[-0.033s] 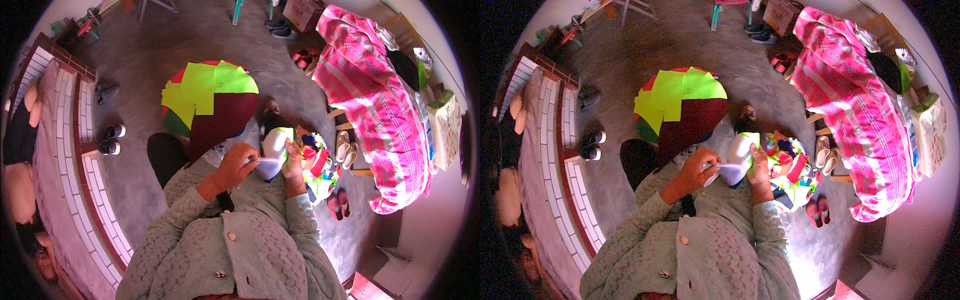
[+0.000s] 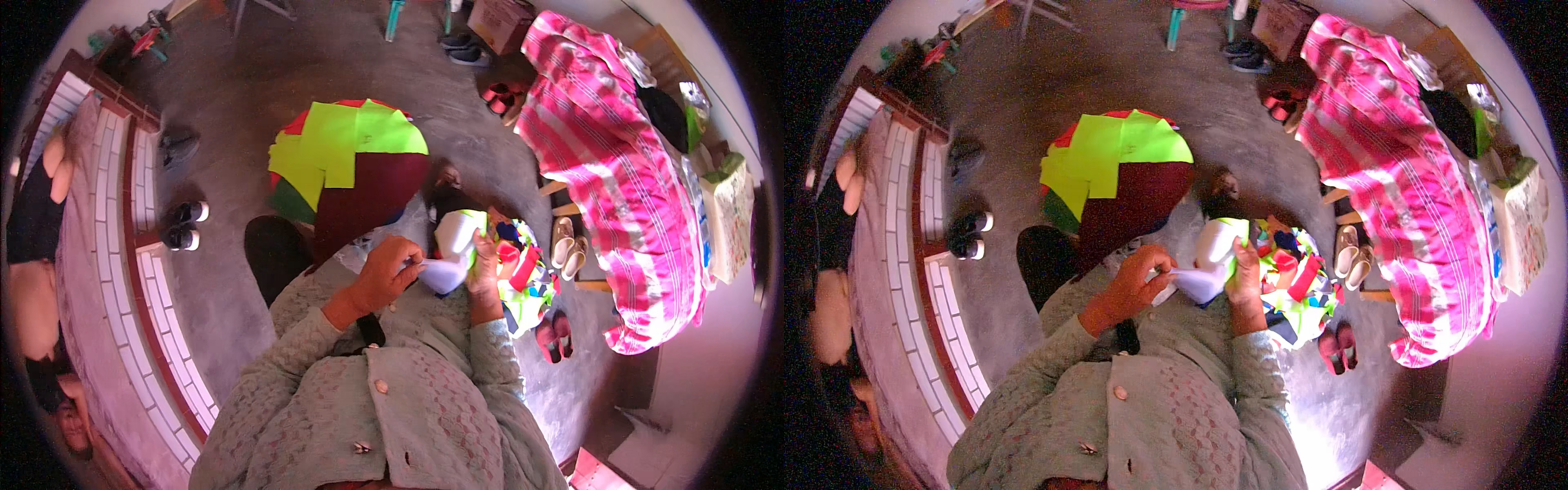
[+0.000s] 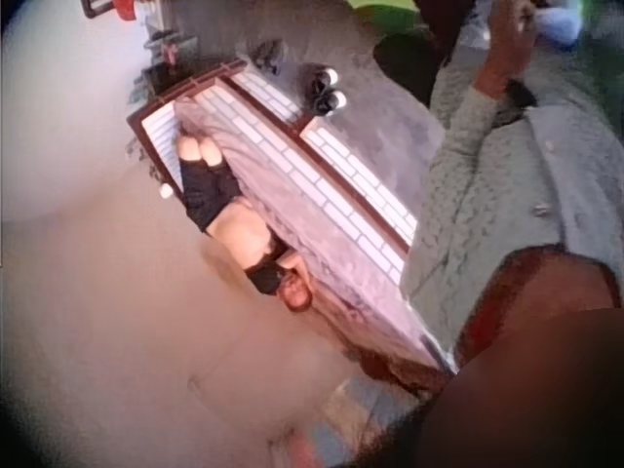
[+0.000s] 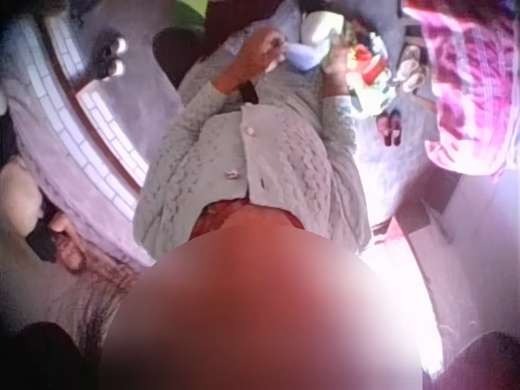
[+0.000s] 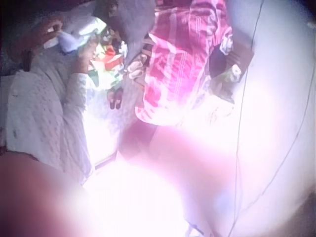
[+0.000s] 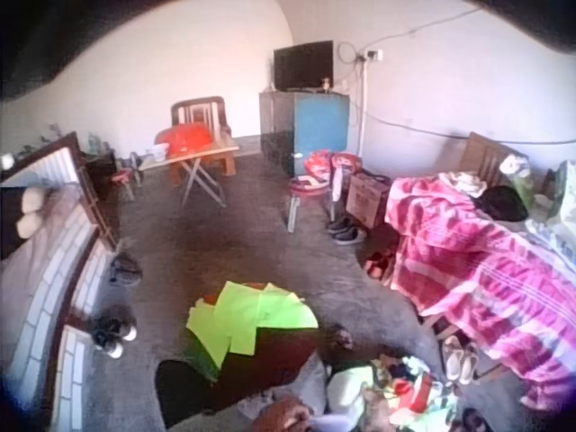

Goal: The person sits on the floor and assembles a multi-colored paper craft by folding and attaching individual colored paper pieces to a growing structure. They repeatedly pick up pieces from a pile, fold them, and attach them to the craft held in their lap.

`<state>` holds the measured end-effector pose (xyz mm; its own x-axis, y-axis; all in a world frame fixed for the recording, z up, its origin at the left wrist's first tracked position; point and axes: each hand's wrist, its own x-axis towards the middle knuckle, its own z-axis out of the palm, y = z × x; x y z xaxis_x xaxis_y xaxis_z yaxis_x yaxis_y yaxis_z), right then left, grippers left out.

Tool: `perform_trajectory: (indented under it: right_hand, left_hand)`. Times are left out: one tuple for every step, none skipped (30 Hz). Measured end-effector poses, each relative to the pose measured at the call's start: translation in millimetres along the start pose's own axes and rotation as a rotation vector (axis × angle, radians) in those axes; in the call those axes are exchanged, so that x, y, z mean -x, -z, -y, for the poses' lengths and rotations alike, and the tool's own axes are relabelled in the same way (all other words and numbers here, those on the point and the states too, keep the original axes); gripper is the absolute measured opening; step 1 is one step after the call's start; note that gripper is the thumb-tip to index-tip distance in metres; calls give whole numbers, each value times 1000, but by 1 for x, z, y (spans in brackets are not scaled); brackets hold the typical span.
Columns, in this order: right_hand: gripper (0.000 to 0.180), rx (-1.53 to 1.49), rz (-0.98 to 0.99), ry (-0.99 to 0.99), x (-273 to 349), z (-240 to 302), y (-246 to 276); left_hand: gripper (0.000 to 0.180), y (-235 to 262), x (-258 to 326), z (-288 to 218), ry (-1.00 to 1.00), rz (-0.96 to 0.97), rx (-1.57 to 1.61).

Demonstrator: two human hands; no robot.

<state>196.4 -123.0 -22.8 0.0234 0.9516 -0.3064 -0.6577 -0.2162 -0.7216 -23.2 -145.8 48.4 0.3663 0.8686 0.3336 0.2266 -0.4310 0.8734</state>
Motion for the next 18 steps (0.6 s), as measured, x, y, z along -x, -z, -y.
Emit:
perform_trajectory:
  right_hand:
    - [35, -11, -34, 43, 4, 4, -12]
    - [37, -25, 15, 78, 9, 11, -24]
    - [39, -39, -1, 40, 9, 9, -14]
    - [41, -51, -11, -5, 5, 5, -1]
    - [43, -66, -20, -4, 1, 1, 6]
    - [45, -76, -34, 1, -2, -2, 9]
    - [46, -137, 5, -34, 0, 1, 3]
    - [46, -83, -62, -23, 4, 2, -4]
    - [46, -85, -19, -30, 5, 5, -6]
    - [47, -88, 23, -37, 5, 6, -6]
    - [46, -73, 21, -11, 5, 5, -6]
    - [46, -67, 27, 4, 6, 6, -8]
    - [46, -63, 34, 18, 8, 8, -13]
    - [46, -59, 40, 32, 9, 9, -16]
    - [42, -115, 93, -19, 7, 9, -9]
    - [43, -107, 74, -23, 6, 8, -5]
    - [43, -100, 56, -26, 5, 6, -2]
    - [43, -88, 34, -29, 4, 6, 1]
  left_hand:
    - [15, 5, 5, -1, 23, -34, 7]
    - [15, 8, 8, -5, 88, -50, 47]
    - [15, 12, 7, -14, 145, -59, 85]
    - [14, 16, 6, -19, 204, -77, 122]
    - [14, 19, 4, -22, 202, -134, 109]
    - [17, 22, 1, -22, 202, -206, 117]
    - [20, 25, -4, -22, 200, -275, 128]
    - [24, 31, -9, -22, 196, -343, 139]
    - [38, 37, -15, -22, 192, -368, 178]
    - [41, 45, -19, -19, 188, -404, 237]
    - [45, 55, -24, -15, 182, -438, 297]
    - [49, 65, -28, -12, 178, -468, 360]
    - [51, 76, -33, -14, 156, -561, 392]
    - [54, 88, -39, -20, 133, -652, 425]
    - [57, 99, -42, -22, 105, -745, 461]
    - [58, 108, -42, -12, 118, -801, 400]
    - [58, 115, -38, 9, 132, -856, 338]
    - [59, 118, -30, 32, 147, -911, 281]
